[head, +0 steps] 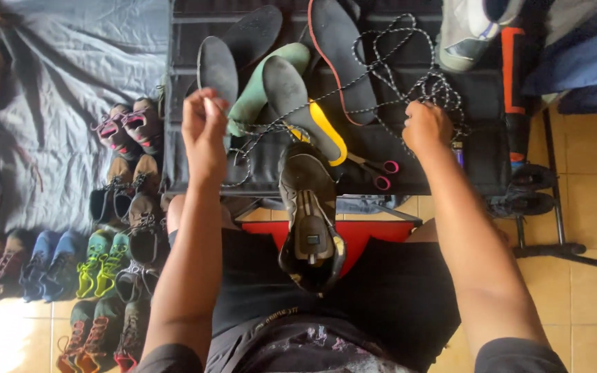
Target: The person threads a black and white rope through the eyelets of a shoe, ties a knot, and uses scissors to trim the excess rope. The person then uses a lighter to melt the rope ends to prevent fraying.
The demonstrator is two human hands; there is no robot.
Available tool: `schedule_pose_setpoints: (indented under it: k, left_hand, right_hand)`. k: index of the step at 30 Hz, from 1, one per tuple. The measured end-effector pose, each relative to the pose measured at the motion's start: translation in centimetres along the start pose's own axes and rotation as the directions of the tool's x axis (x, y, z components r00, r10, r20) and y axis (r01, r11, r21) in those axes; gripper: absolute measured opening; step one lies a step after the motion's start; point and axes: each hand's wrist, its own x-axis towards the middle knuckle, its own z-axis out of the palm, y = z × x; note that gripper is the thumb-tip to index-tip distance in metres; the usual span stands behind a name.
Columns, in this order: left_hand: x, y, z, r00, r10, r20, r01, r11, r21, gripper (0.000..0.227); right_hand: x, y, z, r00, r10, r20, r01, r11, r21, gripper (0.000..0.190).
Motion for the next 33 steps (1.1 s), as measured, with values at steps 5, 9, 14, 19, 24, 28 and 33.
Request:
schedule_pose_setpoints:
  k: [5,9,14,19,24,28,33]
  left_hand:
    - [1.9,0.6,0.1,0.999,-0.01,-0.045,0.002,0.985,-0.173,0.038]
    - [2.3,-1.1,0.9,0.998,-0.034,-0.05,0.03,0.997,-0.076,0.042]
    - [2.6,-7.3,1.5,0.964,-0.214,-0.16,0.264,0.665,0.699,0.111]
    - [1.3,-0.8,7.9,0.904,0.348,0.25,-0.394,0.444,0.805,0.08]
    - [-0.3,2.0,12.7,0.77,0.338,0.542,-0.551,0.781,0.295,0.054]
    - [-0.7,1.4,12.6,0.793,0.244,0.558,-0.441,0.862,0.25,0.013]
    - [1.7,-2.9,7.9,0.838,0.276,0.47,-0.527,0.629,0.571,0.022]
  right_hand:
    - [-1.6,-0.7,-1.3,0.98,-0.141,-0.141,0.159,0.978,0.131,0.027]
    - [-2.3,-1.7,-3.4,0.865,-0.218,-0.452,0.471,0.662,0.583,0.014]
    - [-4.4,-4.5,-8.7,0.715,-0.327,-0.618,0.699,0.298,0.65,0.012]
    - [-6.2,-6.8,-12.2,0.758,-0.447,-0.476,0.635,0.337,0.695,0.013]
    - [-7.2,-9.4,-13.0,0.739,-0.497,-0.455,0.651,0.352,0.672,0.016]
    - [-7.4,-8.9,-12.9,0.732,-0.507,-0.456,0.655,0.338,0.676,0.015]
    - [-5.3,-4.9,-12.2,0.633,-0.567,-0.527,0.774,0.457,0.439,0.012]
